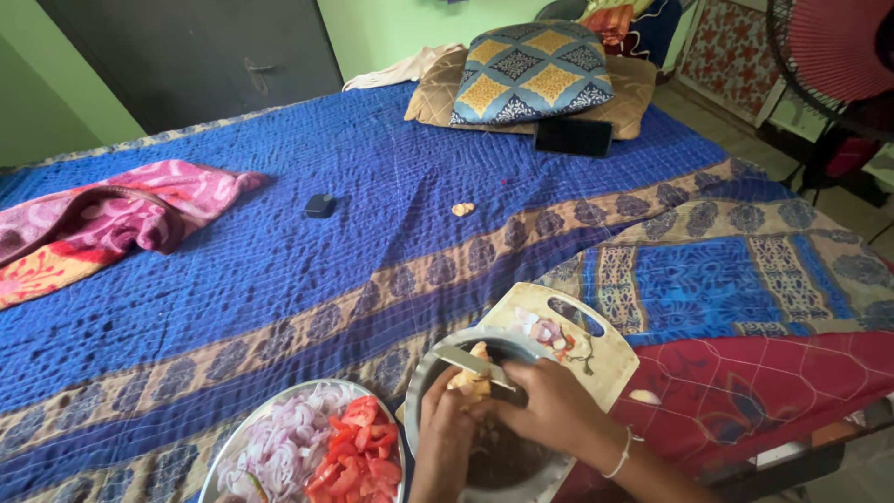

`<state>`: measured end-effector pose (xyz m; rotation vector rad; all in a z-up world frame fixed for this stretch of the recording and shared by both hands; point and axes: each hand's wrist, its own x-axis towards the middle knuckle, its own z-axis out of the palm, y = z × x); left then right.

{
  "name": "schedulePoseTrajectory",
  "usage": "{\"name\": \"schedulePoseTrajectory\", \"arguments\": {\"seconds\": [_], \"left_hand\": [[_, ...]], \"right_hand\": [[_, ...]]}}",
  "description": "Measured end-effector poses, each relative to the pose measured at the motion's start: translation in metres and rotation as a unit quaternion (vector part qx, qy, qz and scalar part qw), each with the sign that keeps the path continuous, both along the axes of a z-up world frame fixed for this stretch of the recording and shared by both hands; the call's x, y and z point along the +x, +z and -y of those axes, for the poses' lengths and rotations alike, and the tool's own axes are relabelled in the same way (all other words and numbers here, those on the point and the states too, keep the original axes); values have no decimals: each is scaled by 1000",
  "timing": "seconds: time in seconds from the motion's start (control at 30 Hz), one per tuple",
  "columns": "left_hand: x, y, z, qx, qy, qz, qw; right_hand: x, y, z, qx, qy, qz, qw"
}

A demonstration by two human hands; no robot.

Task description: The person cuts onions and other vegetables on a cutting board, then peels and chops ginger while placing prepared ingredients into a metal bowl and a plate.

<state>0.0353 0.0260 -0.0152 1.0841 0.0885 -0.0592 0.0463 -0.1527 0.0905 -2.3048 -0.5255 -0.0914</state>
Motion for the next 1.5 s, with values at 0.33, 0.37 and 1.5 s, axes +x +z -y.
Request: {"name": "schedulePoseTrajectory", "arguments": {"seconds": [0.33,0.37,1.5], "left_hand": [[11,45,4,-260,-147,122,946],[9,52,4,-260,-147,125,946],[54,45,16,-258,-5,175,950]], "right_hand": [[18,-20,0,200,84,-155,964],[19,-21,4,199,85,-152,964],[11,36,-1,8,199,64,978]]}}
